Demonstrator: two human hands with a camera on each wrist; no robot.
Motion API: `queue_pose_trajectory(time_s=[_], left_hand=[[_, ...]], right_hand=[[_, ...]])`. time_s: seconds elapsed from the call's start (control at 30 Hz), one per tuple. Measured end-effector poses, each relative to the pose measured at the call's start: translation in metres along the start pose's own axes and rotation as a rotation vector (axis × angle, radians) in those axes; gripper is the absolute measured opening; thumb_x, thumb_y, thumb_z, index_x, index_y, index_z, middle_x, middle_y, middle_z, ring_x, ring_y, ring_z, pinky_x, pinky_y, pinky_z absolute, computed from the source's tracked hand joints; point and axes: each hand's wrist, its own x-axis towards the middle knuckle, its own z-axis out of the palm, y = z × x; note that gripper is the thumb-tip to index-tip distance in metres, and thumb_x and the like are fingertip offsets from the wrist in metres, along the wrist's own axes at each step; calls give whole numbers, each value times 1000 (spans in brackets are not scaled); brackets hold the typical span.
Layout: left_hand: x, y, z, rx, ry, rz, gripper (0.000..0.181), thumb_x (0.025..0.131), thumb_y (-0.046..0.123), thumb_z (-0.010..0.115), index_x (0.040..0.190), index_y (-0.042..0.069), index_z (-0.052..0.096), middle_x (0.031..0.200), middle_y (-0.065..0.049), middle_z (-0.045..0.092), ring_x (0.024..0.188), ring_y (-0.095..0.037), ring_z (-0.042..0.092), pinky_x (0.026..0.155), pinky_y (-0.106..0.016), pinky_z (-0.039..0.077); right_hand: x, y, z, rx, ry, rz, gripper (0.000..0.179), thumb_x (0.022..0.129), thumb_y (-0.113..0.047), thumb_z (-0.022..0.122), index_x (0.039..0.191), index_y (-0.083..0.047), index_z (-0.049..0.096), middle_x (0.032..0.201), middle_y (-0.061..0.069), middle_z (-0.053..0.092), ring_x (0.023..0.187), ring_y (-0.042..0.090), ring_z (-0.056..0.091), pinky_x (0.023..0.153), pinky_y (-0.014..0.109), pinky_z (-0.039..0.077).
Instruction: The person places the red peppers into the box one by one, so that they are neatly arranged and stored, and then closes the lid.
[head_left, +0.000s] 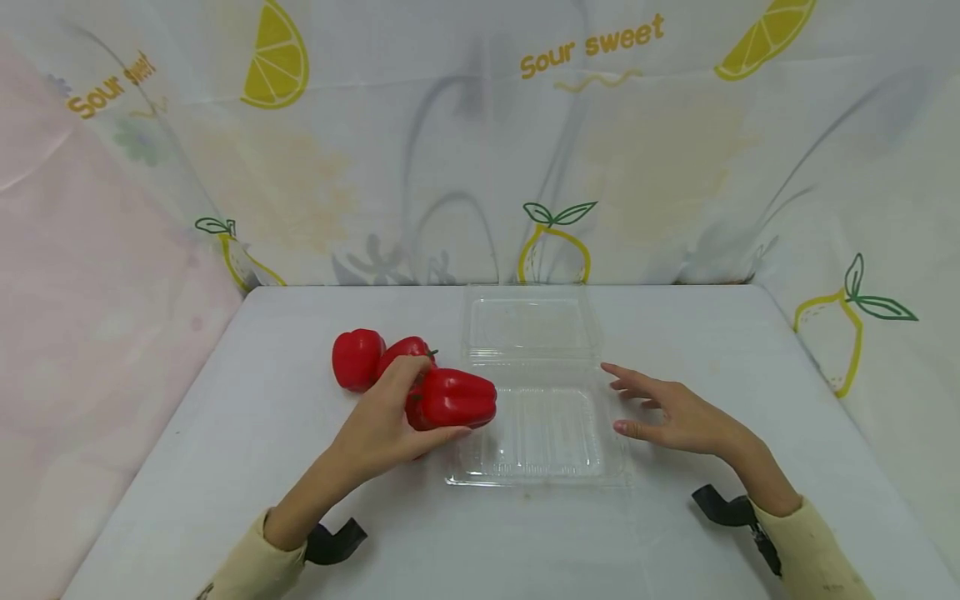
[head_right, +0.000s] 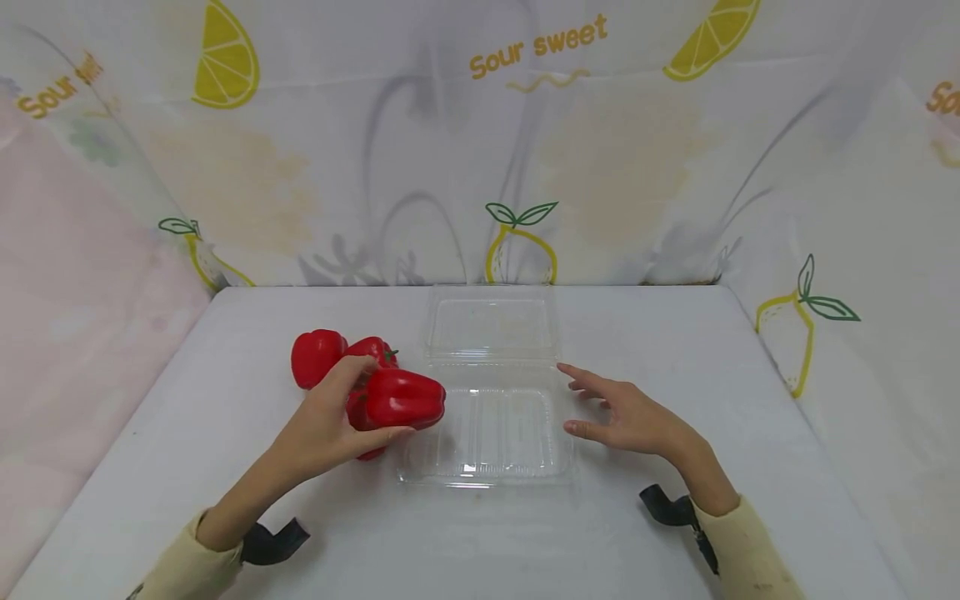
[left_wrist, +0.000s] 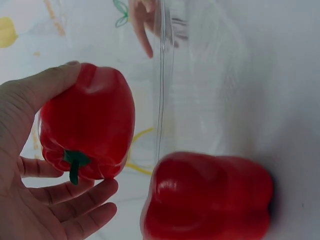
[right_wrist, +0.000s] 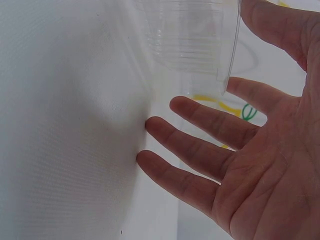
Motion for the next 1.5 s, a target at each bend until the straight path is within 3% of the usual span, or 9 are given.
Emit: queue_pose_trajectory(time_s=[0.2,0.43,0.6,1.23,1.5], left_hand=[[4,12,11,37,-3,-35,81,65,40,92,128,15,50,119,1,55,107,-15,55,76,-35,58],[10,26,29,43,-13,-12,75,67,41,90,124,14,50,112,1,56,87,-12,57,67,-25,54],[13,35,39,50,-29,-13,76,66,39,91,125,13,50,114,-1,57,93,-11,58,72,-25,55],[14,59,66,-33,-144,-173,78,69,36,89,129,12,46,116,-3,57,91,-14,62,74,-29,57],[15,65,79,-31,-194,-166,71,73,41,86,126,13,47,113,-4,57,92,-15,63,74,-25,56]], right_hand=[[2,0,-1,10,-10,-3,79,90,-41,71,154,-17,33,137,12,56,121,28,57,96,50,48],[1,-2,-1,0,-6,5,78,90,-38,71,154,-15,33,136,13,57,120,30,57,96,52,48],[2,-2,-1,-13,-7,13,77,91,-39,71,154,-15,33,136,14,57,120,31,57,95,53,49],[3,-2,1,-22,-6,37,78,89,-41,71,154,-20,32,137,14,56,120,31,57,93,54,50],[2,-2,2,-17,-6,33,78,89,-39,72,154,-18,33,137,15,56,120,32,57,93,54,50]])
